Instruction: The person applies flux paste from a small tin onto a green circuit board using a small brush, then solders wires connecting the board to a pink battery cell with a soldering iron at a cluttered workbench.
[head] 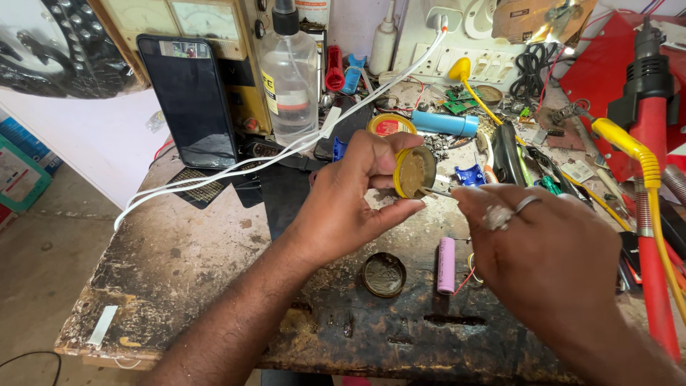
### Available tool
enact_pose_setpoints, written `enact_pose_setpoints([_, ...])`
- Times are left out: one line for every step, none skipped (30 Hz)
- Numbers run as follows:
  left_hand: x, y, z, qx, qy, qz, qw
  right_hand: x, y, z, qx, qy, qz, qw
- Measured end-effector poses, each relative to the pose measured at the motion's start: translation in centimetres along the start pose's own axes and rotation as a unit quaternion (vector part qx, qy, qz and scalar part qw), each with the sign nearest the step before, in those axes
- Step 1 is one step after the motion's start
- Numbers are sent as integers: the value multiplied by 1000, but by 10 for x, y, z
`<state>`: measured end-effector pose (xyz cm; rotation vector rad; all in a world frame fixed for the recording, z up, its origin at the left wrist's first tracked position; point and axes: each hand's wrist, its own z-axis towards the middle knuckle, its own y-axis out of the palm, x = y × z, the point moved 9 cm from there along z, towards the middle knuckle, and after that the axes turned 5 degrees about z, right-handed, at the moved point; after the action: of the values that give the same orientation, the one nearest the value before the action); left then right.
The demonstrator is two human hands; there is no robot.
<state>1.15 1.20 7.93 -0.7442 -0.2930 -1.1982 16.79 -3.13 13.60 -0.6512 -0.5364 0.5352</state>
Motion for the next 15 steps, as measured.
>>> enact_pose_setpoints([0,-1,0,0,5,3,1000,7,3,1,-23,23,-15,999])
enact_pose_setpoints([1,-2,0,0,10,7,1000,14,7,2,-46,47,-28,997])
enact_pose_setpoints([2,-2,-1,1,14,11,1000,20,10,2,-69,70,-42,994])
enact_pose_setpoints([3,-1,-1,-4,19,8,1000,16,7,5,-49,40,-44,997])
enact_pose_setpoints([4,1,-1,-9,24,4,1000,13,3,7,-29,11,-47,998])
enact_pose_setpoints([5,3,0,-15,30,0,999,8,0,9,-9,-19,-51,998])
enact_pose_setpoints([5,6,0,-21,32,11,999,9,1,10,-14,-16,-53,998])
enact_pose_setpoints([5,7,1,-28,33,22,999,8,4,11,-20,-14,-54,998])
enact_pose_setpoints([5,8,1,-34,34,34,998,8,5,12,-24,-13,-56,998])
enact_pose_setpoints([5,8,1,-33,28,41,998,8,9,11,-41,-9,-61,997])
enact_pose_setpoints([4,7,0,-33,21,48,998,8,11,10,-58,-5,-67,996])
enact_pose_setpoints([3,7,-1,-34,15,55,998,9,15,8,-74,0,-72,995])
enact_pose_setpoints([4,6,-1,-34,18,56,998,12,19,6,-99,13,-62,993])
enact_pose_setpoints([5,6,-1,-34,21,56,998,15,24,4,-124,26,-53,990])
enact_pose_setpoints([6,6,-1,-35,26,56,997,19,28,1,-149,40,-44,987])
